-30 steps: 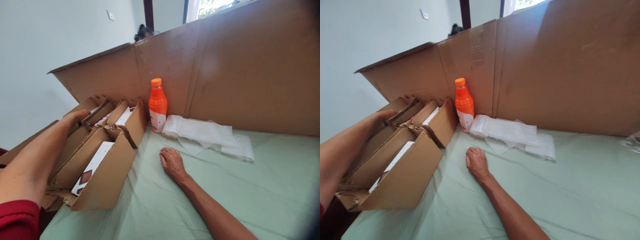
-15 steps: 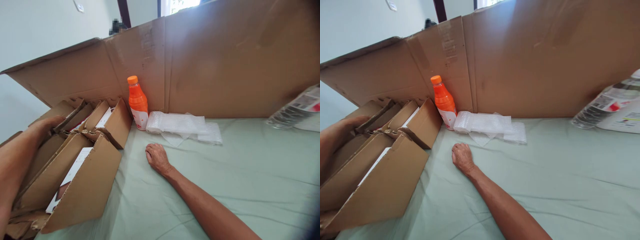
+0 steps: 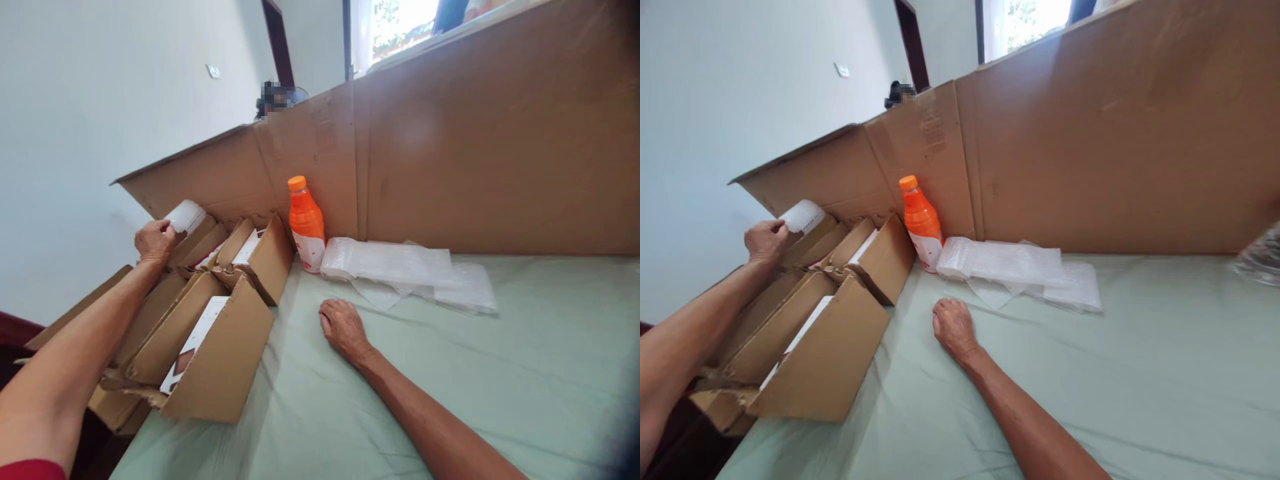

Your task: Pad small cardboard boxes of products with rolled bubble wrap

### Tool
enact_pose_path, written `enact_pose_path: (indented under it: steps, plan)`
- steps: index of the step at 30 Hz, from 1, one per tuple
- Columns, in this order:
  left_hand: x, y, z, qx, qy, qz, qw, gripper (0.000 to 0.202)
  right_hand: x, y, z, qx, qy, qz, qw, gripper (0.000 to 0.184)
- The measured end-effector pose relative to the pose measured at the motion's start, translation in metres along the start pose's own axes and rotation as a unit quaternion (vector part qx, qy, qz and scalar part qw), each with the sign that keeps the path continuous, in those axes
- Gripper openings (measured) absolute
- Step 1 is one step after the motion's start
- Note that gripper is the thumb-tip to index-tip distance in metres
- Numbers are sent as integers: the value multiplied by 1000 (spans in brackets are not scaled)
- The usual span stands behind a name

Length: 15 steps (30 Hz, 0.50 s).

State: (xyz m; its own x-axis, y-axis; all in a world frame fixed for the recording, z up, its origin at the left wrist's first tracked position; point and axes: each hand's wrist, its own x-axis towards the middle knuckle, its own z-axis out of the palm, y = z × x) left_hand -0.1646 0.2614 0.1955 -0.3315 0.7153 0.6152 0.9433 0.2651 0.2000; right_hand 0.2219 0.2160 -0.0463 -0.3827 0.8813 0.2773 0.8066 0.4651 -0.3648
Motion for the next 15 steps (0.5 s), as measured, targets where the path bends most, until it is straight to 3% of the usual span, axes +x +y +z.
enact_pose_path:
  steps: [5,9,11,13,15]
  plan:
    - [-17,21,-51,-51,130,-35,990,38,1,-1,-2,-4,8,-6,1000,21]
    - [-71,72,-87,-194,143,1,970,34,0,-3,-3,-6,3,-3,1000,21]
    - [-106,110,-100,-302,103,1,948,28,-1,-3,-3,-6,-1,-1,1000,22]
    - [-138,150,-106,-377,1,-27,926,25,-2,-3,-2,-5,-4,1,1000,23]
    - [-162,190,-103,-455,-111,-42,883,24,-3,-3,-1,-4,-7,2,1000,24]
